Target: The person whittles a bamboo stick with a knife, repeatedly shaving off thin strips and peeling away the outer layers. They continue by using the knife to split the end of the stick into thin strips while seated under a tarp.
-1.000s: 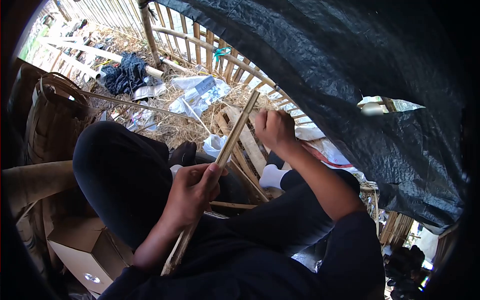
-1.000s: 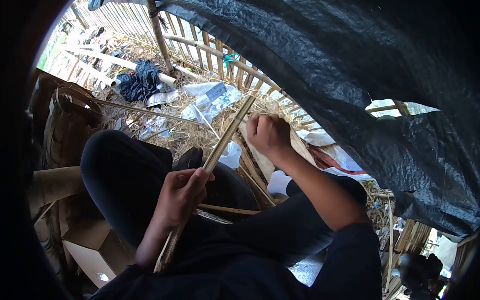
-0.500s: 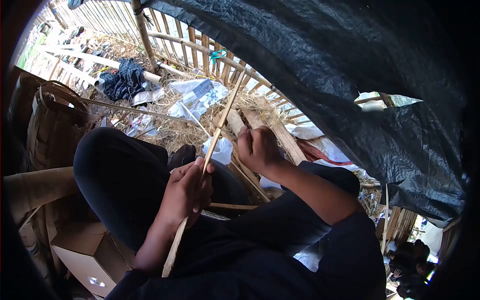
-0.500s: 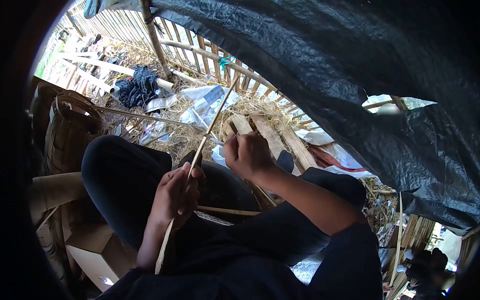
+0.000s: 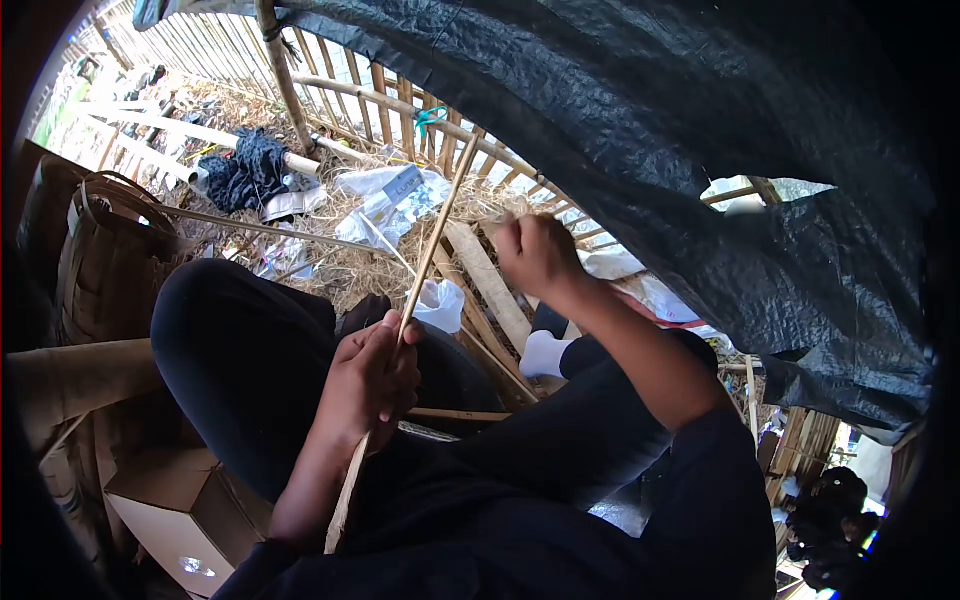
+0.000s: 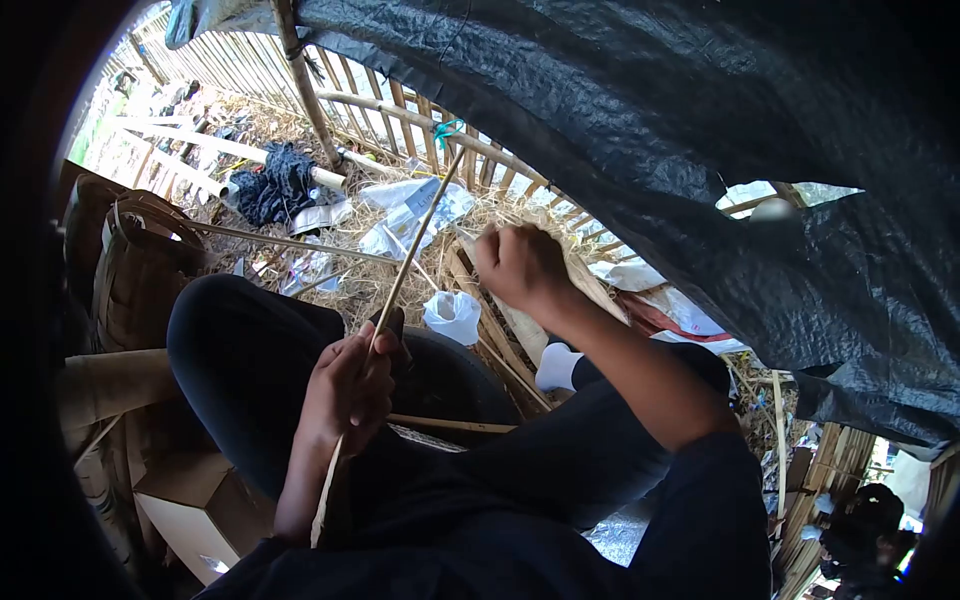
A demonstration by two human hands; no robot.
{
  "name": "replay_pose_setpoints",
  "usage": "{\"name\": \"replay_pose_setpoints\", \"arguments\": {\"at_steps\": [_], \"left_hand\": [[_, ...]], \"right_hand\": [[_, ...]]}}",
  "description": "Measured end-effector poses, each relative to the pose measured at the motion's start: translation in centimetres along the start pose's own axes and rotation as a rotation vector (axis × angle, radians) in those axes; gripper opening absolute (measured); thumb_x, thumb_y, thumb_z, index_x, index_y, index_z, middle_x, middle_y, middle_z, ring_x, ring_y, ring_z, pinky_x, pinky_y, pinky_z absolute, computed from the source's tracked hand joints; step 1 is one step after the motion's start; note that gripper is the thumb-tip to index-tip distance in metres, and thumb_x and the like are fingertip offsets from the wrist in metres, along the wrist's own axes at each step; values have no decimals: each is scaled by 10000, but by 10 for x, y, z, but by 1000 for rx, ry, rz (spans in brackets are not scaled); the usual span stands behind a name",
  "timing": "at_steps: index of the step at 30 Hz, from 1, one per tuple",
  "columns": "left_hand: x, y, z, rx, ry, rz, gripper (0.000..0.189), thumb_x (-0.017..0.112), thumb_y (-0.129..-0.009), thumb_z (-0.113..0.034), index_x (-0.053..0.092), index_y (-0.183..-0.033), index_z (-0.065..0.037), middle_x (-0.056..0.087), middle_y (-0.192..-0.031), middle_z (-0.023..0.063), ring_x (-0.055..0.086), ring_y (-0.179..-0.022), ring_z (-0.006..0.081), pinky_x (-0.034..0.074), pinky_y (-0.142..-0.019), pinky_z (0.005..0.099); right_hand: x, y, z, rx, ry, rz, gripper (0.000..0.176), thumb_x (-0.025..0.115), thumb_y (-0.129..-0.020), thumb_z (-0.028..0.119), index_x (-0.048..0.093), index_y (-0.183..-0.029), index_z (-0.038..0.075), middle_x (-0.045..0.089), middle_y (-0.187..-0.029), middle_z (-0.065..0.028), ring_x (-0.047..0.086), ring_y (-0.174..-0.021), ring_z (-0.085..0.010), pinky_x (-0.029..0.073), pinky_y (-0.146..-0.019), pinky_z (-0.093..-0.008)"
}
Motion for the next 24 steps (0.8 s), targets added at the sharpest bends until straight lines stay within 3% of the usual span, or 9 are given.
{"name": "replay_pose_setpoints", "arguments": {"at_steps": [4,6,7,9,10,12,16,22,24], "left_hand": [[-2,-4,6,9,-45,3,328,424,-1035,-343,527,-907,-59,350,-522,-44,286,-368,60,237,-352,212],[5,-5,15,-28,-74,12,334,426,-1035,-345,533,-913,-54,353,-529,-42,292,-378,61,244,-357,213],[13,-4,16,-26,-86,49,335,424,-1037,-336,537,-921,-43,361,-513,-38,294,-358,62,242,-356,212],[20,-2,16,-20,-114,130,350,440,-1033,-353,558,-957,-32,362,-561,-33,304,-431,62,274,-382,218],[20,-2,17,-22,-113,133,350,440,-1033,-353,558,-957,-32,362,-561,-33,304,-431,62,274,-382,218],[17,-4,18,-30,-130,96,356,444,-1031,-358,562,-957,-30,365,-560,-32,305,-427,62,273,-382,219],[18,-5,16,-7,-159,118,360,439,-1033,-359,562,-956,-30,370,-556,-28,304,-425,62,271,-384,218],[14,-4,15,-8,-168,97,365,431,-1036,-358,566,-956,-29,375,-545,-23,303,-418,61,267,-384,220],[12,-4,15,-1,-176,95,364,435,-1034,-360,568,-958,-30,374,-545,-24,301,-417,59,265,-383,220]], "right_hand": [[7,40,63,-127,-200,174,512,469,-963,296,606,-545,33,531,-472,-201,588,-484,-400,495,-525,-468],[-14,35,60,-57,-229,146,550,454,-988,347,618,-557,48,524,-457,-175,584,-458,-376,463,-486,-438],[-18,27,41,-18,-323,110,588,433,-1007,401,586,-562,49,486,-421,-110,545,-397,-287,414,-453,-391],[-23,8,1,61,-595,113,488,454,-1014,394,525,-701,26,441,-553,-19,431,-531,-87,362,-503,-321],[-41,1,2,91,-649,34,443,488,-1008,357,532,-738,9,484,-598,-35,441,-567,-83,365,-524,-310],[-60,-12,-9,56,-406,-52,385,533,-991,310,574,-775,-6,518,-605,-46,477,-574,-87,388,-534,-299],[-60,-26,-27,-37,-359,-40,311,584,-961,276,629,-855,-13,585,-651,-74,520,-585,-103,412,-550,-299],[-47,-38,-37,64,-307,18,263,638,-917,262,659,-879,3,621,-670,-117,536,-568,-135,413,-547,-320],[-34,-40,-43,196,-47,216,282,639,-915,265,637,-817,1,579,-619,-126,518,-540,-158,403,-530,-341]]}}
Point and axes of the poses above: each hand's wrist, its own y-axis away from the middle knuckle, its own x-axis out of the palm, z = x × y, the point moved 8 cm from there along -y, towards the middle knuckle
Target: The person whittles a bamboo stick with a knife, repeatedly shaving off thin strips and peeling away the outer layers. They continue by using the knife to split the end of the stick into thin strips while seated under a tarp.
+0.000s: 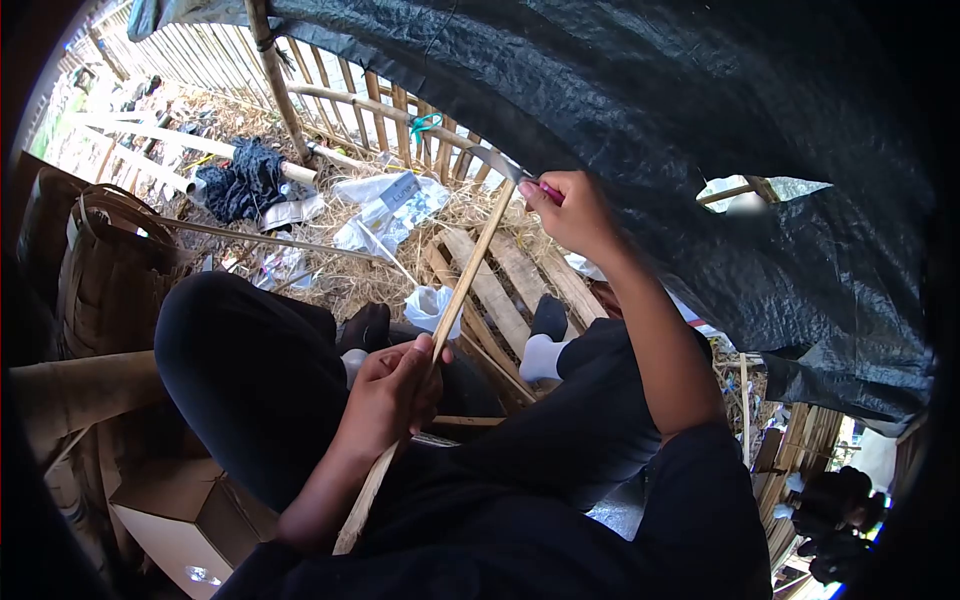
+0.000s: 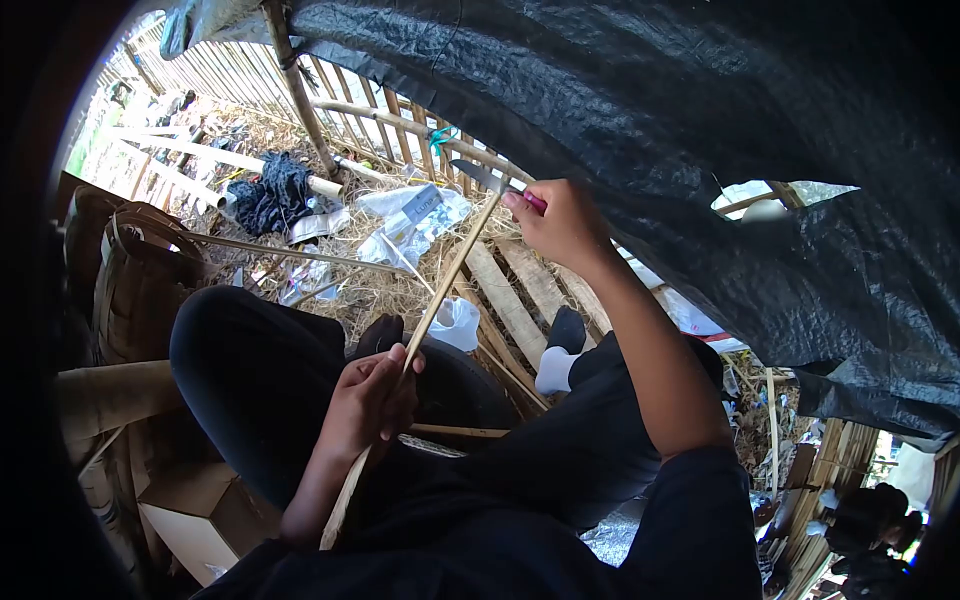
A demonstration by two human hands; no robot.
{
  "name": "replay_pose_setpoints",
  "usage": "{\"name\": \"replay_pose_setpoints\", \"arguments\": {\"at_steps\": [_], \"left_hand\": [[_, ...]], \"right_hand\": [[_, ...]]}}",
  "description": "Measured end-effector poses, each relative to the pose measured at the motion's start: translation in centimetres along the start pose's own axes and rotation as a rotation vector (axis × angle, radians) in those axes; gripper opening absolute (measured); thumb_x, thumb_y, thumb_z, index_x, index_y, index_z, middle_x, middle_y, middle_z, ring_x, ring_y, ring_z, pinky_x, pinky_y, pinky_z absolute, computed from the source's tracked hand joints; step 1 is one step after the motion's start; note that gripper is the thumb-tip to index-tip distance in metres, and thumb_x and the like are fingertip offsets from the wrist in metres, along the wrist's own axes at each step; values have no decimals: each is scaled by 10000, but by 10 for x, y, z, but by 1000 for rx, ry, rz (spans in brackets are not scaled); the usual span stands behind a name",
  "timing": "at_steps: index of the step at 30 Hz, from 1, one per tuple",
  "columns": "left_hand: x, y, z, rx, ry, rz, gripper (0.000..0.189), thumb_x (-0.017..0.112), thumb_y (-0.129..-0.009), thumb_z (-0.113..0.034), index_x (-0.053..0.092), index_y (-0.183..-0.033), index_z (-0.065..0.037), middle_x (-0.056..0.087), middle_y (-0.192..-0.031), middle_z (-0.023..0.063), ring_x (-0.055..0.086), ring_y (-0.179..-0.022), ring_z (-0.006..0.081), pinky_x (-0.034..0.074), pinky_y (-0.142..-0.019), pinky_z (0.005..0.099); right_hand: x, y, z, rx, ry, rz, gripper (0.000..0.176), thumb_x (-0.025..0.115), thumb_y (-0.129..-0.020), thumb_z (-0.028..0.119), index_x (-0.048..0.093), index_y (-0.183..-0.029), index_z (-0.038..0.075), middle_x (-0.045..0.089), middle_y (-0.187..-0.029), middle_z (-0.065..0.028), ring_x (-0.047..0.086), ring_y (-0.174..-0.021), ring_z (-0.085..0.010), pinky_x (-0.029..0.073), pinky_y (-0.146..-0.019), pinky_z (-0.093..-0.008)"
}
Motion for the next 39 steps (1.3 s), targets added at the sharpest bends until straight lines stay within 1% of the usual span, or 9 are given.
{"name": "replay_pose_setpoints", "arguments": {"at_steps": [7,13,15,19,21,28,30,38,39], "left_hand": [[-2,1,-2,5,11,-12,363,432,-1036,-356,567,-961,-28,371,-541,-25,304,-413,56,263,-375,216],[-4,5,-5,19,24,-1,361,418,-1041,-339,569,-960,-21,369,-516,-19,304,-382,63,268,-369,214],[-7,7,-6,28,-16,-20,362,410,-1044,-327,569,-958,-13,371,-499,-19,308,-368,66,266,-360,221],[-11,8,-6,32,15,-28,369,400,-1048,-318,569,-958,-3,386,-490,-17,318,-358,65,268,-354,225],[-14,9,-7,44,-25,-45,374,390,-1052,-309,570,-967,7,400,-488,-13,331,-354,65,273,-351,224],[-14,11,-17,71,-150,-71,375,385,-1054,-306,568,-979,12,405,-487,-13,343,-354,63,286,-350,214],[-9,11,-15,87,-133,-24,379,383,-1054,-310,565,-977,13,404,-486,-13,343,-355,60,288,-350,212],[-11,12,-16,71,-104,-81,346,419,-1039,-306,562,-924,-13,360,-452,-37,287,-325,45,230,-331,210],[-13,12,-16,69,-87,-93,341,419,-1039,-306,559,-921,-18,353,-450,-43,280,-323,42,221,-328,209]], "right_hand": [[2,-11,8,-238,-195,-163,355,597,-939,298,587,-726,14,489,-542,-109,438,-474,-208,381,-506,-366],[-1,-6,30,-215,85,-227,379,529,-959,322,595,-738,22,574,-603,-163,603,-565,-320,423,-534,-415],[6,-6,26,-160,-104,-209,402,506,-981,302,539,-720,-2,465,-552,-161,417,-512,-158,371,-523,-363],[21,-7,24,-142,-107,-163,402,486,-991,291,518,-727,-11,455,-546,-140,429,-513,-151,369,-523,-366],[30,-10,22,-149,-148,-101,376,472,-985,279,571,-765,-11,544,-583,-182,578,-555,-345,416,-558,-420],[25,-4,25,-264,-317,-151,351,451,-996,245,482,-761,-14,499,-568,-158,543,-522,-283,395,-540,-408],[16,-10,20,-254,-213,-103,326,472,-992,207,501,-742,1,479,-603,-65,446,-582,-108,377,-551,-338],[23,-1,28,-210,-234,-129,336,481,-976,199,492,-715,-12,452,-547,-79,420,-525,-127,360,-520,-361],[26,1,32,-204,-182,-113,338,485,-969,211,503,-713,-10,485,-558,-123,477,-522,-209,381,-533,-391]]}}
Point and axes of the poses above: each hand's wrist, its own y-axis away from the middle knuckle, its own x-axis out of the palm, z = x × y, the point moved 8 cm from there along -y, towards the middle knuckle
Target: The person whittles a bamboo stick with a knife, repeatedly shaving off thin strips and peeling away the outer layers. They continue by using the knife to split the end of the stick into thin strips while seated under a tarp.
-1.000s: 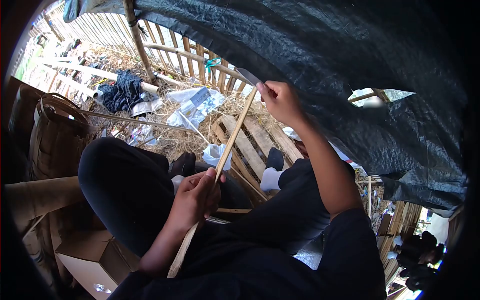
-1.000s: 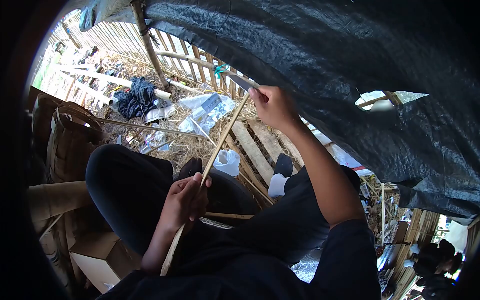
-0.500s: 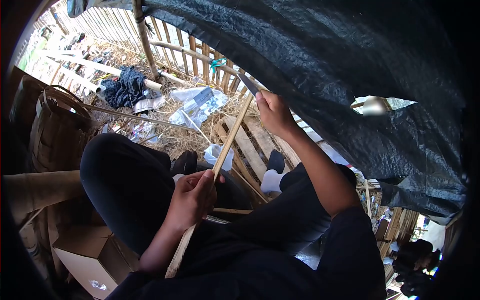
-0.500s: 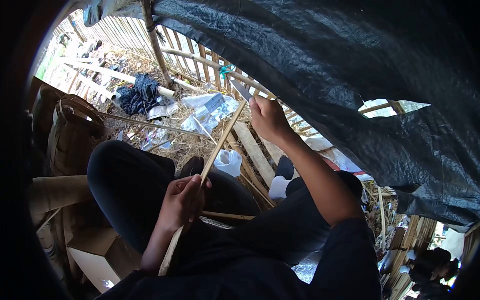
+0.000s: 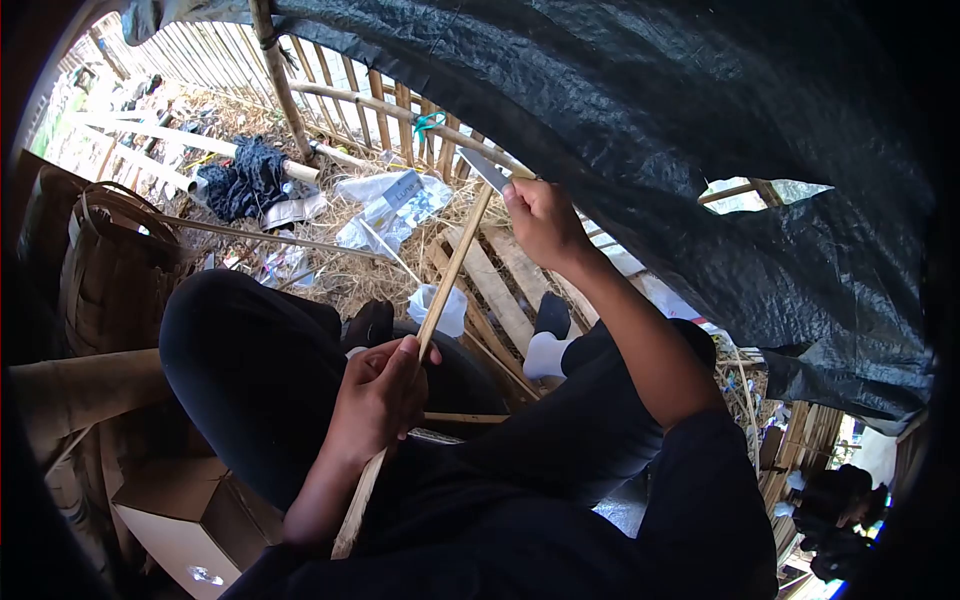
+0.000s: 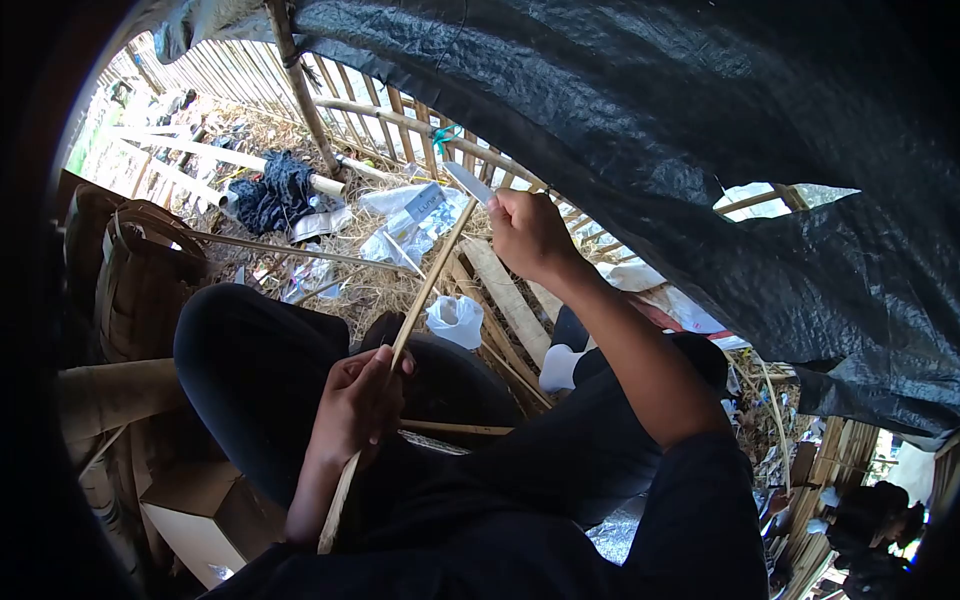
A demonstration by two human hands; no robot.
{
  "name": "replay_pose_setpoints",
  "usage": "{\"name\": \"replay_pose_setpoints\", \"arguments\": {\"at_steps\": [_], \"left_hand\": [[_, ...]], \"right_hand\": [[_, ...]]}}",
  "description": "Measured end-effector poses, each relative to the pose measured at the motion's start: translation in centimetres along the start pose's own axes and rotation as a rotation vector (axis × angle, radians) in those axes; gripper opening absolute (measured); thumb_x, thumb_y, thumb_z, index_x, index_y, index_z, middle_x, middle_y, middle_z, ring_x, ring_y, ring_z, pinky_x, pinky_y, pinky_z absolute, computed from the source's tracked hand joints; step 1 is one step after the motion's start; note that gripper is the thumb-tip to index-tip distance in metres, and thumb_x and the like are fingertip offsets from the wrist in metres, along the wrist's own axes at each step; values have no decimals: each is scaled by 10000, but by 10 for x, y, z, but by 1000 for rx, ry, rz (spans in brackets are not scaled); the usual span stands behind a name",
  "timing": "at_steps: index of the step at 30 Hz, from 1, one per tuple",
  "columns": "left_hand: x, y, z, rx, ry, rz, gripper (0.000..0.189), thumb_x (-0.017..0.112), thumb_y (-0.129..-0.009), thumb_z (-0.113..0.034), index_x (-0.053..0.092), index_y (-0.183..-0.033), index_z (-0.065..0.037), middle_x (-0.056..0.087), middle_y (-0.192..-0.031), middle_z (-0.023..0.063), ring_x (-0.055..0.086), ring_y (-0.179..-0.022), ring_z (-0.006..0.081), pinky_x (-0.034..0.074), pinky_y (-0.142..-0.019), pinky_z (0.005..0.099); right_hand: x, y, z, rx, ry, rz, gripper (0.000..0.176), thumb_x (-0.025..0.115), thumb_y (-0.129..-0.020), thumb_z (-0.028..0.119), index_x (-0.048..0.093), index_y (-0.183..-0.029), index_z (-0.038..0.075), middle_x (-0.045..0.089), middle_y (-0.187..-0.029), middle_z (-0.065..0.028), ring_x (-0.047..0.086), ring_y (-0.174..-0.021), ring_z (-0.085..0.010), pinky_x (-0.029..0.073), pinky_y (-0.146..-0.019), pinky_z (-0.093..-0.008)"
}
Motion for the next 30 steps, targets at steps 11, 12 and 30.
{"name": "replay_pose_setpoints", "arguments": {"at_steps": [11,12,30], "left_hand": [[0,-1,-3,-19,23,0,350,398,-1047,-300,563,-948,-8,390,-471,-22,317,-336,55,253,-344,217],[1,0,-3,-12,44,4,347,398,-1047,-298,562,-950,-9,390,-470,-23,316,-334,54,252,-343,216],[3,1,-3,3,49,16,340,413,-1043,-303,558,-938,-14,374,-463,-35,306,-328,48,244,-339,212]], "right_hand": [[7,1,9,-29,-65,26,456,480,-990,298,506,-661,-16,499,-551,-192,526,-494,-288,392,-529,-418],[-4,-5,9,11,-35,6,453,485,-988,300,516,-665,-15,504,-547,-192,533,-497,-312,392,-528,-426],[-10,-1,16,-55,-42,-10,469,553,-988,284,489,-620,2,405,-471,-106,371,-446,-126,329,-447,-358]]}}
Point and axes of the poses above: each hand's wrist, its own y-axis away from the middle knuckle, its own x-axis out of the palm, z = x × y, the point moved 8 cm from there along -y, towards the middle knuckle
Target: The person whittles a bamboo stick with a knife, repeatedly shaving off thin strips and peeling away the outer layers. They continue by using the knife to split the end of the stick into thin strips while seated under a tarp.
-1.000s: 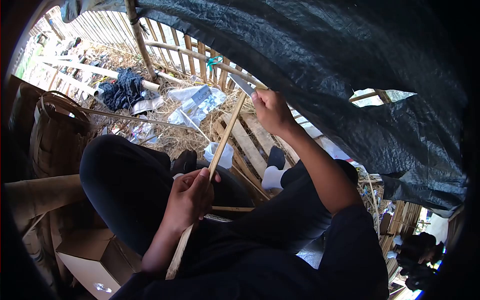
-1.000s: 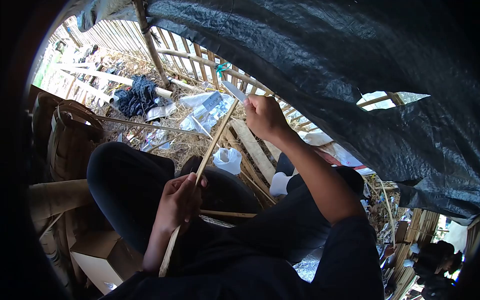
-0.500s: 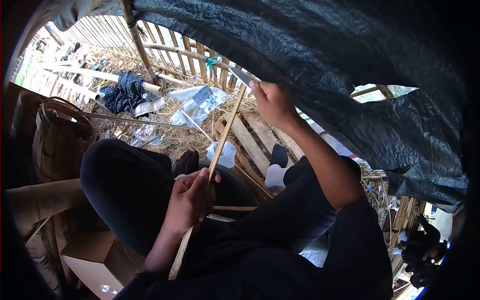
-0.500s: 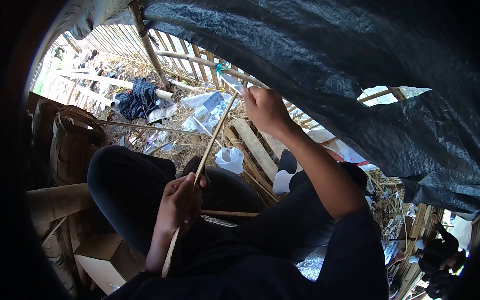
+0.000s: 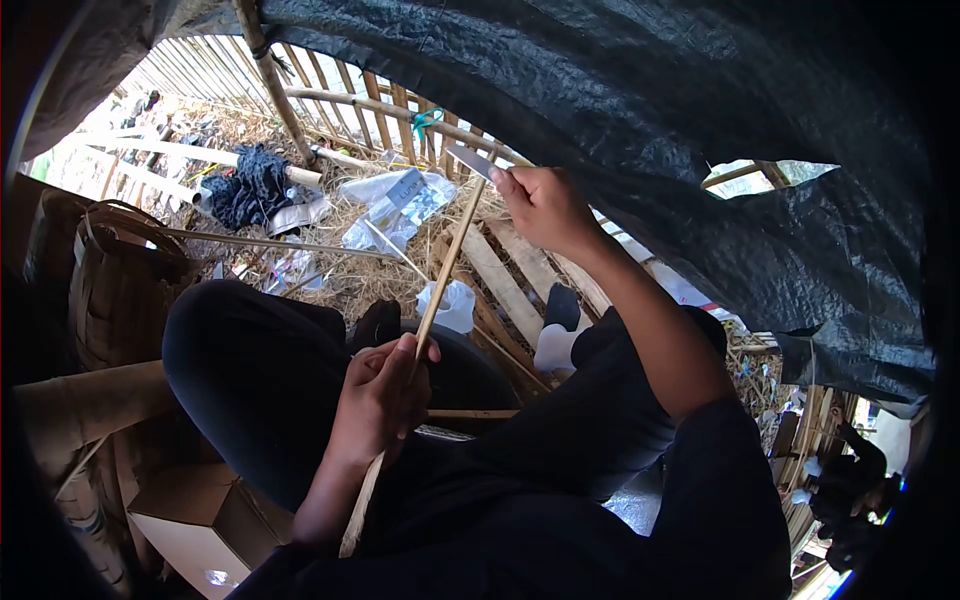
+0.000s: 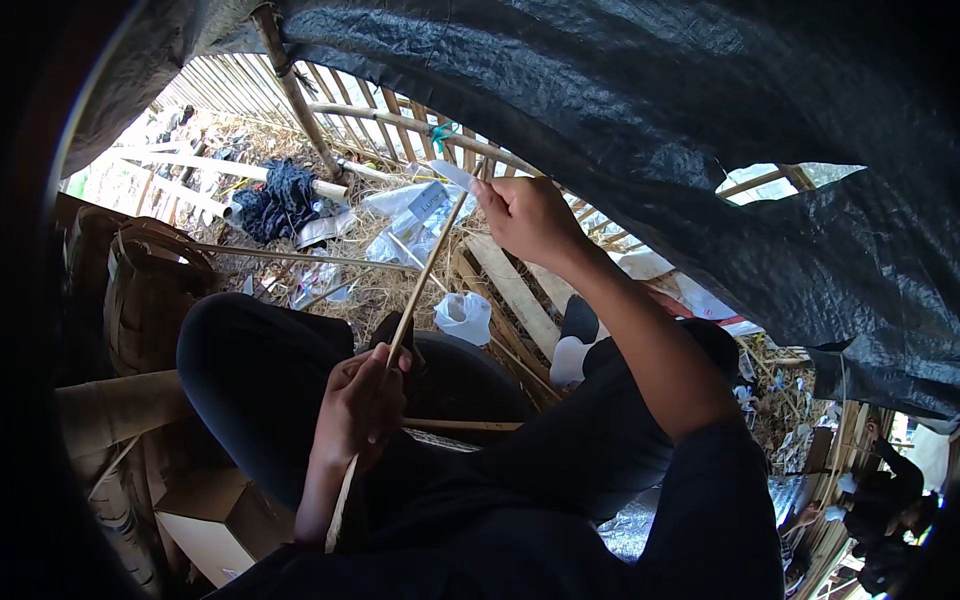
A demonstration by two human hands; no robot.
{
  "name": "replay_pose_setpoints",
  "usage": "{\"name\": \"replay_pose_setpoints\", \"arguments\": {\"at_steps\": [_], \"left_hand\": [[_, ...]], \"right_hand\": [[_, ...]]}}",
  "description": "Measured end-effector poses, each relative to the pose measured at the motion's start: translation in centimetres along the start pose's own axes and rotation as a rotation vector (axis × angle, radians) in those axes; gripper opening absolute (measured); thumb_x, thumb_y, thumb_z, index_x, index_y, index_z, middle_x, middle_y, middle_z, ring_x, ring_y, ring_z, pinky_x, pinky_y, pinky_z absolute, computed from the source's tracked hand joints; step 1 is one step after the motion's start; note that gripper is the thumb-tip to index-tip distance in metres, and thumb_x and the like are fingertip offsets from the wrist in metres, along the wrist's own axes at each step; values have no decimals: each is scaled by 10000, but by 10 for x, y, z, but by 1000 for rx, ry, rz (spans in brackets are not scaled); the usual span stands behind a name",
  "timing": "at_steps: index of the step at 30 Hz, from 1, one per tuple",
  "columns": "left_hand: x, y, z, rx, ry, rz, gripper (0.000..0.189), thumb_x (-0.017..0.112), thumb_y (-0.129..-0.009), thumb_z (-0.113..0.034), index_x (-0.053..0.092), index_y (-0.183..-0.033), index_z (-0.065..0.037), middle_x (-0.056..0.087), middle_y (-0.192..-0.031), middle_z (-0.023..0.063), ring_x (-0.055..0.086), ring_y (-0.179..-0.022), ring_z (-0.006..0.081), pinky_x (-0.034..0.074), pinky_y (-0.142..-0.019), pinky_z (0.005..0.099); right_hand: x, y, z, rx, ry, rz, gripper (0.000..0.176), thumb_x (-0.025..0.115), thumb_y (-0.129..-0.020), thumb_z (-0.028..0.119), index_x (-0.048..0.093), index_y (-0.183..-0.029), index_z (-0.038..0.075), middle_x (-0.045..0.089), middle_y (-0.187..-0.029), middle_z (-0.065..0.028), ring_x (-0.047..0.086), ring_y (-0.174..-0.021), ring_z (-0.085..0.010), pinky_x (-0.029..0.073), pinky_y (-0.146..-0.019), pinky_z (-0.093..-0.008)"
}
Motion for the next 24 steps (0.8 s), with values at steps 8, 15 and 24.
{"name": "replay_pose_setpoints", "arguments": {"at_steps": [8,15,24], "left_hand": [[0,-5,-1,5,-28,-23,335,424,-1039,-304,560,-933,-16,373,-463,-38,297,-330,49,231,-340,216],[-3,-6,4,-38,43,-27,325,433,-1034,-316,555,-945,-29,360,-474,-44,296,-335,48,235,-344,215],[2,-9,7,-101,240,-5,315,428,-1034,-322,540,-951,-39,355,-498,-51,292,-336,49,226,-330,210]], "right_hand": [[7,4,-9,7,39,53,481,519,-1003,307,510,-641,-10,381,-461,-109,351,-443,-112,323,-437,-353],[7,10,-7,39,54,55,476,559,-970,320,542,-615,4,489,-489,-155,498,-407,-274,392,-478,-399],[19,13,1,16,-21,89,438,551,-988,282,549,-659,-8,445,-488,-122,379,-433,-149,344,-459,-349]]}}
Point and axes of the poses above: each hand's wrist, its own y-axis away from the middle knuckle, its own x-axis out of the palm, z = x × y, the point moved 8 cm from there along -y, towards the middle knuckle
